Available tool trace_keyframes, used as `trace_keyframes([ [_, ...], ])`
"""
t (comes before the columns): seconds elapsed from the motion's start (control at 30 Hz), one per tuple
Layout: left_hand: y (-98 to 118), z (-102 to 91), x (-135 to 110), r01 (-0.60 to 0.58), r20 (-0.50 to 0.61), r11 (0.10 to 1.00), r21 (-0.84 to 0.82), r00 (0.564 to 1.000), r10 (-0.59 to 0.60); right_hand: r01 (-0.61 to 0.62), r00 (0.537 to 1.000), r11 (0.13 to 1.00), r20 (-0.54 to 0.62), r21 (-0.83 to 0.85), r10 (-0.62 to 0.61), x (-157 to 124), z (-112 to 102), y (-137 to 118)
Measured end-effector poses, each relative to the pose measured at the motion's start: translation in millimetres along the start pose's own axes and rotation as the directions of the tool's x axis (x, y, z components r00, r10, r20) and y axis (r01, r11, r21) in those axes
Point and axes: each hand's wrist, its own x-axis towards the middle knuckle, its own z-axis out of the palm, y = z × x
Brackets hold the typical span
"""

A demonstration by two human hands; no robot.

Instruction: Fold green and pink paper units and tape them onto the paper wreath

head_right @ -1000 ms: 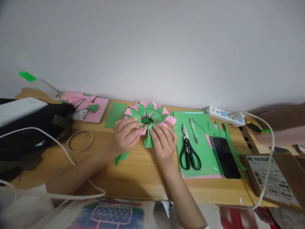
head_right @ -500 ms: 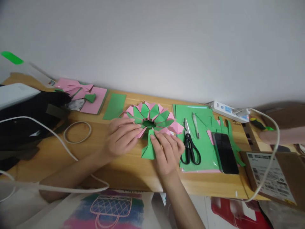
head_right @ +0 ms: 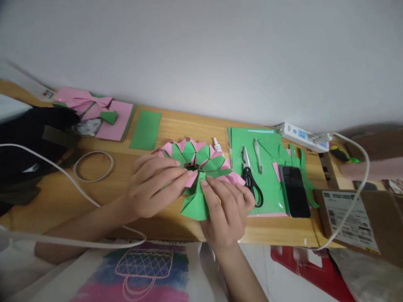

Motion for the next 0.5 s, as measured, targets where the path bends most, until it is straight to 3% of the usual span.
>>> trace_keyframes([
  [0.23, 1.4, -0.3, -1.5, -0.018, 0.002, 0.999, -0.047, 1.000, 0.018, -0.007, 0.998, 1.000, 0.060, -0.019, 0.008, -3.8, -3.4, 5.5],
  [0.5, 5.1, -1.9, -5.7, -0.041, 0.074, 0.991, -0.125, 0.996, 0.051, 0.020, 1.000, 1.000, 0.017, -0.003, -0.020, -9.1, -3.8, 3.9],
])
